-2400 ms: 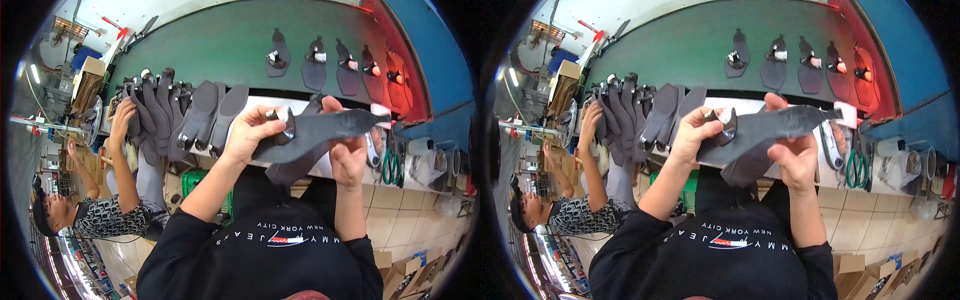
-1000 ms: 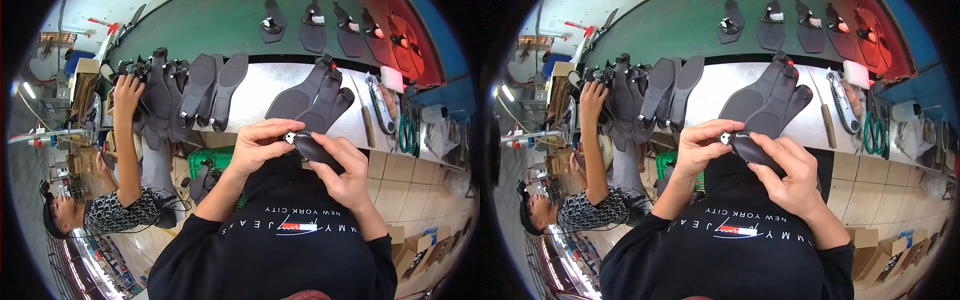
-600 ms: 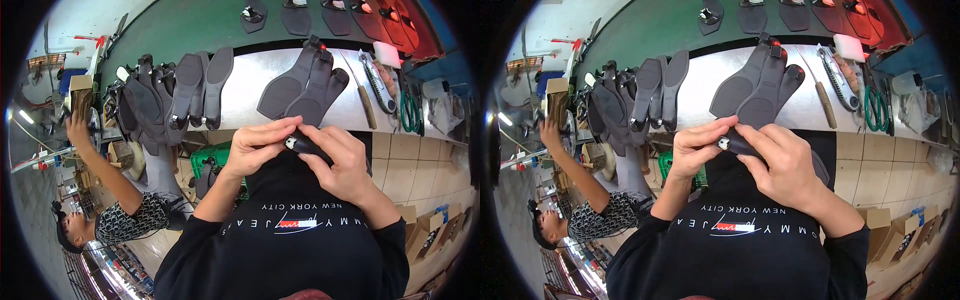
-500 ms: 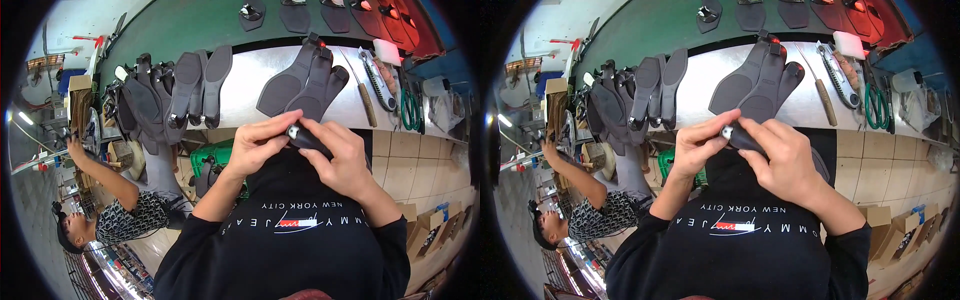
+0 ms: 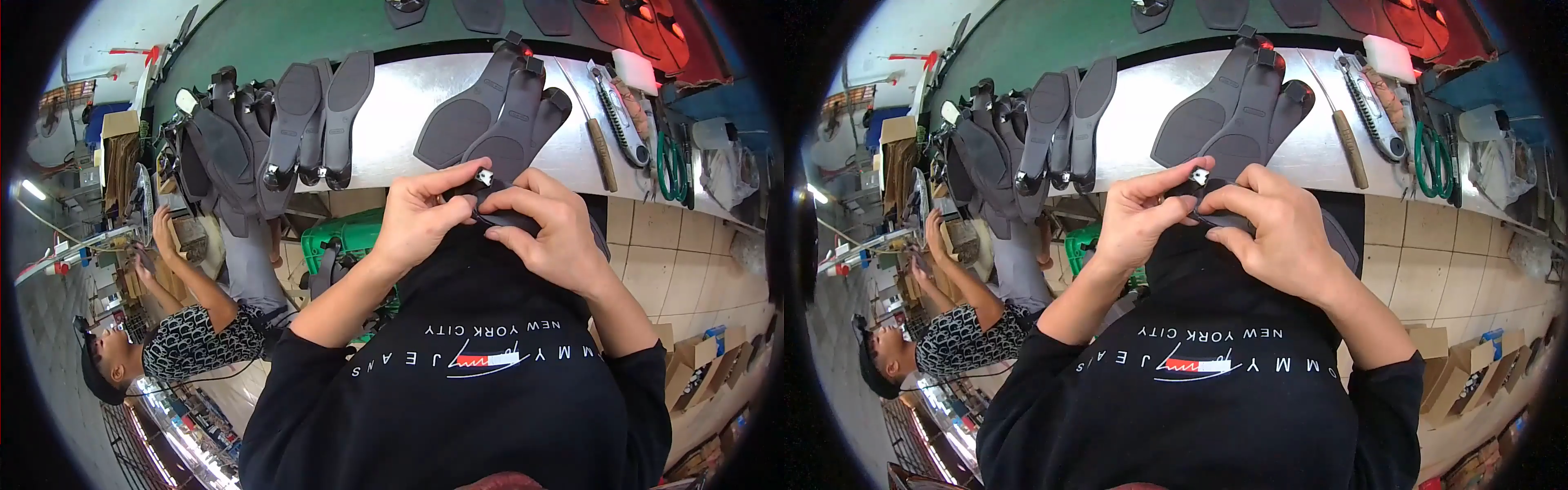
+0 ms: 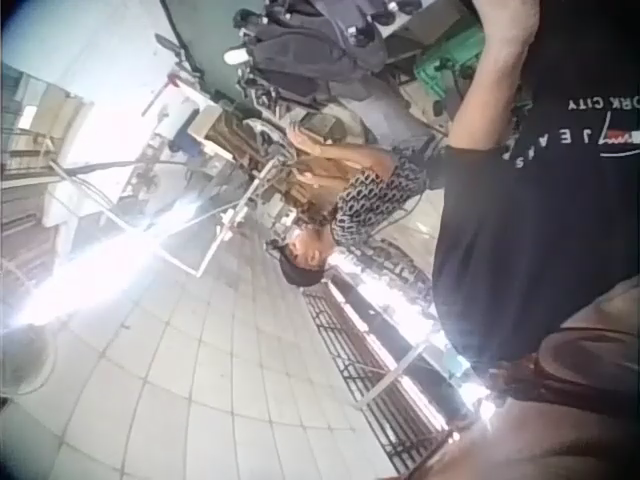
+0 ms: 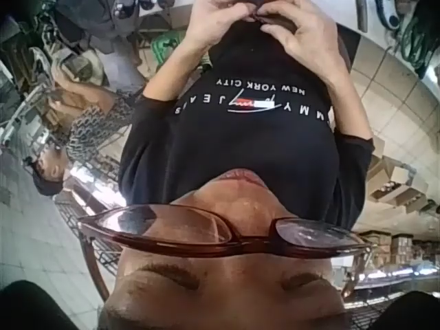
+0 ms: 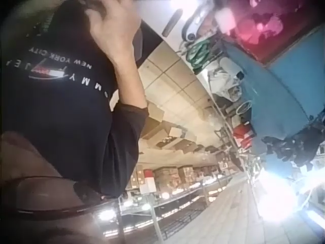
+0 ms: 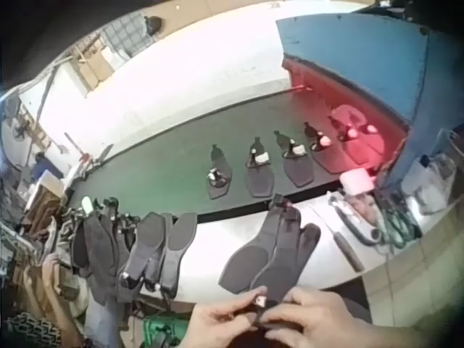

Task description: Assembling and trimming shoe components on a factory production line.

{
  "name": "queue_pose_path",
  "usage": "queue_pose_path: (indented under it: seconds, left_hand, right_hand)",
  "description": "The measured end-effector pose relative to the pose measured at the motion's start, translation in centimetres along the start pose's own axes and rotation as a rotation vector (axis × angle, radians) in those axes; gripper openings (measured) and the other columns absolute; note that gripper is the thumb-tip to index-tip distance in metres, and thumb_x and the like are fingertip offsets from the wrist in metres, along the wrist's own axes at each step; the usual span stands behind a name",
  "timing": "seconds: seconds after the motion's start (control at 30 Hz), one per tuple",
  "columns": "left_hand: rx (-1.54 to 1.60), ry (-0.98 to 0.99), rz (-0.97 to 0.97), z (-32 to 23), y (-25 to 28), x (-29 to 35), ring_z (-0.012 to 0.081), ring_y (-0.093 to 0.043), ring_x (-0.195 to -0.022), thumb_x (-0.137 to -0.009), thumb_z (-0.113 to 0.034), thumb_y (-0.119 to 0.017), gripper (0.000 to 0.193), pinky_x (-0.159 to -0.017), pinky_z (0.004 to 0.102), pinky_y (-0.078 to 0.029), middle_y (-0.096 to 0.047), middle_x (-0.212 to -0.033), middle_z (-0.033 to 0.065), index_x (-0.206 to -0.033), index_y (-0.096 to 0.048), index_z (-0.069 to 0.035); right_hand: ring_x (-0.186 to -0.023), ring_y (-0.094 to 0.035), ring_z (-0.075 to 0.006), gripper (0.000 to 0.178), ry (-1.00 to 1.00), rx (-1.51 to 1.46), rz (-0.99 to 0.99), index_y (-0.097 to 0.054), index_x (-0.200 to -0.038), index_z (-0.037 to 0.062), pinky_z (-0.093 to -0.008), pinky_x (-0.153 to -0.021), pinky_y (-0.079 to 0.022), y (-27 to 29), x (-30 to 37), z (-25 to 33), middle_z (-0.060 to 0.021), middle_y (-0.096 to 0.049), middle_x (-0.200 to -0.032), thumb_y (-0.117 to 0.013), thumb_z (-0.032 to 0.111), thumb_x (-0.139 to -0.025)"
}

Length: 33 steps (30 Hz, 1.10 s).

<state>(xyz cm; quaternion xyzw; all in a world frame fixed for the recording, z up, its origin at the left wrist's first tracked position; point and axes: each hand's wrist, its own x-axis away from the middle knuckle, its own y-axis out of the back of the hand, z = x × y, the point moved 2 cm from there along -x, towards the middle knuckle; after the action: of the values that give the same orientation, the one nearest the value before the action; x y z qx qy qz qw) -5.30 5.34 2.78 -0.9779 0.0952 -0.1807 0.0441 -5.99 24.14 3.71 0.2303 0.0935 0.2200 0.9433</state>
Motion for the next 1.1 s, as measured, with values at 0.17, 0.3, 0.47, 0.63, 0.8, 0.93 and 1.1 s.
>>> queue_pose_path:
  seconds: [0.17,0.3,0.47,0.63,0.8,0.93,1.1]
  left_hand:
    - [-0.127,-0.15,-0.027,0.5,-0.2,0.3,0.0103,-0.062,-0.099,-0.085,0.008,-0.055,0.041,-0.074,0.0217,-0.055,-0.059,-0.128,0.0112,-0.125,-0.06,-0.002]
    - [-0.062,-0.127,-0.016,0.5,-0.4,0.3,0.0095,-0.061,-0.1,-0.086,0.007,-0.056,0.042,-0.075,0.0217,-0.055,-0.058,-0.13,0.0111,-0.126,-0.06,-0.002]
    - [0.059,-0.044,-0.072,0.5,-0.9,0.3,0.0101,-0.061,-0.101,-0.085,0.008,-0.056,0.042,-0.077,0.0211,-0.054,-0.057,-0.131,0.0115,-0.126,-0.06,-0.003]
    - [0.099,-0.05,-0.054,0.2,-1.1,0.2,0.01,-0.061,-0.1,-0.084,0.01,-0.056,0.043,-0.077,0.0208,-0.054,-0.057,-0.131,0.0123,-0.126,-0.059,0.0]
    - [0.038,-0.134,-0.058,0.4,-1.1,0.0,0.0099,-0.062,-0.1,-0.083,0.011,-0.056,0.044,-0.077,0.0217,-0.054,-0.057,-0.132,0.0126,-0.126,-0.059,0.001]
    - [0.11,-0.03,-0.086,0.0,-1.2,0.0,0.0136,-0.063,-0.101,-0.084,0.008,-0.055,0.042,-0.079,0.0261,-0.057,-0.058,-0.13,0.0128,-0.125,-0.059,0.001]
    - [0.461,0.203,-0.011,-1.5,-0.2,-0.6,0.0186,-0.065,-0.1,-0.091,-0.002,-0.049,0.04,-0.08,0.0314,-0.059,-0.06,-0.125,0.0144,-0.131,-0.052,0.002]
  right_hand:
    - [-0.073,-0.06,-0.0247,0.028,-0.068,-0.208,0.001,-0.069,-0.095,0.0067,-0.0327,-0.065,-0.046,-0.3,0.0,-0.9,-0.0082,-0.058,-0.084,-0.075,0.006,-0.068]
    - [-0.076,-0.06,-0.0253,0.027,-0.073,-0.281,0.021,-0.068,-0.095,0.0039,-0.032,-0.067,-0.046,-0.4,-0.2,-1.6,-0.0092,-0.059,-0.085,-0.075,0.006,-0.069]
    - [-0.076,-0.06,-0.0242,0.028,-0.014,-0.134,-0.027,-0.067,-0.094,0.0068,-0.0324,-0.064,-0.046,-0.6,0.2,-1.1,-0.0066,-0.059,-0.083,-0.077,0.007,-0.068]
    - [-0.073,-0.06,-0.0253,0.029,0.068,-0.003,-0.093,-0.064,-0.089,0.0095,-0.0344,-0.062,-0.046,-0.1,0.1,-0.4,-0.0051,-0.055,-0.08,-0.078,0.006,-0.064]
    - [-0.07,-0.059,-0.0251,0.026,0.059,-0.036,-0.113,-0.063,-0.087,0.01,-0.0347,-0.06,-0.046,-0.2,0.1,-0.7,-0.0052,-0.054,-0.08,-0.076,0.006,-0.065]
    - [-0.068,-0.058,-0.025,0.023,0.089,-0.017,-0.158,-0.065,-0.086,0.0111,-0.0343,-0.058,-0.045,-0.4,0.3,-0.9,-0.0064,-0.055,-0.08,-0.075,0.006,-0.065]
    - [-0.069,-0.06,-0.025,0.025,0.249,0.063,-0.257,-0.067,-0.088,0.0116,-0.0339,-0.058,-0.046,-0.4,0.5,-0.9,-0.0086,-0.057,-0.082,-0.076,0.007,-0.065]
